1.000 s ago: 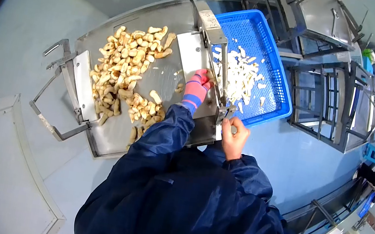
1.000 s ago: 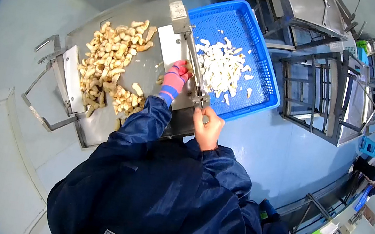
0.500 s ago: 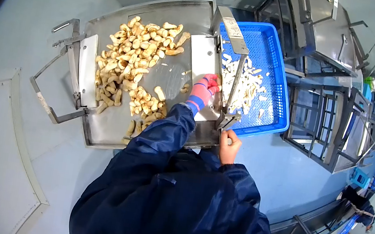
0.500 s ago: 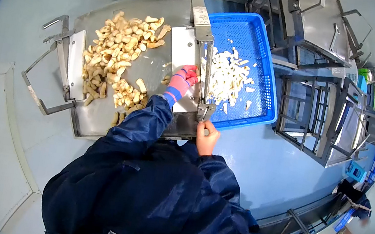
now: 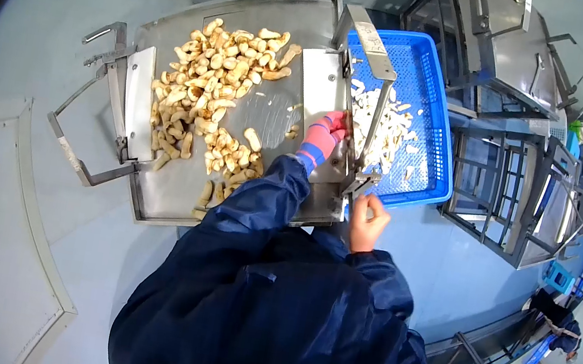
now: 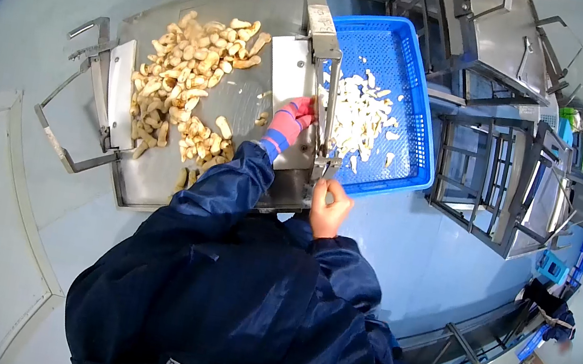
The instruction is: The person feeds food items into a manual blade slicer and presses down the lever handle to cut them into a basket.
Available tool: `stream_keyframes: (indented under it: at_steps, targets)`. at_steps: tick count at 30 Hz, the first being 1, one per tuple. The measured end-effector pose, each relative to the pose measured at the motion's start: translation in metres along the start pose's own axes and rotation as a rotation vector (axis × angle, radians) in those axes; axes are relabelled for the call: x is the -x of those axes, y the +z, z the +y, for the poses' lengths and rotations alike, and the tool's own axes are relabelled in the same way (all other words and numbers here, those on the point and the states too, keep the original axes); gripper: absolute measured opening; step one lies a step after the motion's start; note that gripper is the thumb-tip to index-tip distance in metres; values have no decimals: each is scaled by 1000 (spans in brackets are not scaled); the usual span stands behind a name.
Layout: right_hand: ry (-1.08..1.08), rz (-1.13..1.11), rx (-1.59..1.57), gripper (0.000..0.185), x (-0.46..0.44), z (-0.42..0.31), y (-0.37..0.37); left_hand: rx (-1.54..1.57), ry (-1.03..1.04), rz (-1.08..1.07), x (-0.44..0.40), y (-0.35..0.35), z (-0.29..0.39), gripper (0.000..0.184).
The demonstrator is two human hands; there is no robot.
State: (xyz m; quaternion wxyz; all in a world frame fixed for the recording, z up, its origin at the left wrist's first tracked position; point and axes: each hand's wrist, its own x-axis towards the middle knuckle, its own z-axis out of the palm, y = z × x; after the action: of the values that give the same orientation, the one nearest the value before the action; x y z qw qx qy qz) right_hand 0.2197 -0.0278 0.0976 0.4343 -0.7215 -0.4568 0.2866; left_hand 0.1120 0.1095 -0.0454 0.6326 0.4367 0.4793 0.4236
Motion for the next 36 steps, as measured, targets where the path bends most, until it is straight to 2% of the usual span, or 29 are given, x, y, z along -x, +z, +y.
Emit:
stream_keyframes:
  at_steps: [3, 4, 6, 7, 10, 15, 19, 28, 32, 33, 34, 36]
  targets:
    - [81, 9, -67, 21, 12, 26, 10, -158, -81, 14, 5, 1, 10, 38]
    - [123, 1, -74, 21, 13, 29, 8, -106, -53, 17, 3, 1, 4, 38]
    - [160, 5, -147, 22, 2, -11, 0, -3, 0, 16, -1, -1, -17, 38]
    - [205, -18, -154, 23, -3, -18, -2, -24, -6, 29, 1, 1, -6, 39]
    - [73, -32, 11, 22, 4, 10, 0, -101, 4, 50, -3, 1, -17, 39]
    - [82, -13, -20, 21, 5, 2, 3, -336, 16, 90, 12, 4, 24, 38]
    - [56, -44, -38, 20, 17, 58, 13, -197, 14, 58, 3, 3, -4, 37]
    - [-1, -60, -33, 23, 18, 69, 14, -278, 117, 100, 11, 5, 5, 37]
    - [-6, 44, -70, 20, 13, 36, 10, -285, 65, 145, 11, 6, 5, 34]
    - [7, 70, -68, 21, 7, 16, 7, -310, 55, 110, 4, 3, -16, 38]
    - [79, 32, -54, 22, -1, -11, 0, -167, 126, 62, 2, 4, -20, 38]
    - [200, -48, -66, 22, -13, -37, -8, -125, -29, -20, 6, 5, 7, 38]
